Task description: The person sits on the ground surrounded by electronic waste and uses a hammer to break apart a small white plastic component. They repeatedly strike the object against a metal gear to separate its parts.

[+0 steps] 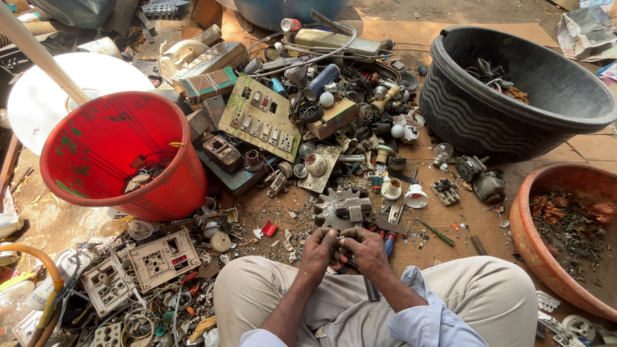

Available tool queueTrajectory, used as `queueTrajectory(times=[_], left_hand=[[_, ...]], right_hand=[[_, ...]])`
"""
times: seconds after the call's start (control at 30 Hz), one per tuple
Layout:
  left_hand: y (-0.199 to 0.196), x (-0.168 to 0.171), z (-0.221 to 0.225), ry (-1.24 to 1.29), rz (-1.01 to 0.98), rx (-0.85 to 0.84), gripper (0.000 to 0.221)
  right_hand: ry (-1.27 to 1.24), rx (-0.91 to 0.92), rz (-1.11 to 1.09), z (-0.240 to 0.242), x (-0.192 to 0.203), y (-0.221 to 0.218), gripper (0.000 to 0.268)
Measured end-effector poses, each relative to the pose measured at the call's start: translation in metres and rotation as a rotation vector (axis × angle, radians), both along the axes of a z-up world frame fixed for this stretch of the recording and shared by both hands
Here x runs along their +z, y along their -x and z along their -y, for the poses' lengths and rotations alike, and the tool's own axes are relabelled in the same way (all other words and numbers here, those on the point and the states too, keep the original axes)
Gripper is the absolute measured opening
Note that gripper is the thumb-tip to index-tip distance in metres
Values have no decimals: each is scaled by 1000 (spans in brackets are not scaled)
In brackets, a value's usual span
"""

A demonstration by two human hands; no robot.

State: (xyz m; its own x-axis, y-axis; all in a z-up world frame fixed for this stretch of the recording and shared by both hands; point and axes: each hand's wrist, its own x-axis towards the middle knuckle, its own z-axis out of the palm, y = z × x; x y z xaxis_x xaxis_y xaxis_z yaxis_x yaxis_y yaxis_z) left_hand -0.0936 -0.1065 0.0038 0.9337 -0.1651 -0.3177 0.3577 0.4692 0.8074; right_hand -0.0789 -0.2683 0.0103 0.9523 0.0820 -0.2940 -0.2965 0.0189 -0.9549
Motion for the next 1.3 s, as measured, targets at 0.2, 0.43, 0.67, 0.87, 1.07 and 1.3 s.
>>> queueTrajectory(times=[0.2, 0.43, 0.67, 0.87, 1.07, 1.3], left_hand=[[-3, -23, 8, -173, 73, 20, 40], [-7, -28, 2, 61, -130, 52, 42], [-12, -30, -4, 218, -215, 147, 21], [-13, -35, -5, 182, -239, 163, 25], [-13, -38, -5, 145, -228, 174, 28], [-16, -49, -10, 109, -170, 263, 30]], right_hand=[[19, 33, 48, 1, -18, -1, 14], [-139, 3, -21, 1, -12, -1, 14], [-863, -52, -318, 15, -5, -11, 22], [-864, -70, -359, 20, -31, -15, 21], [-810, -52, -365, 17, -36, -14, 20], [334, 118, 278, 7, -38, -9, 19]])
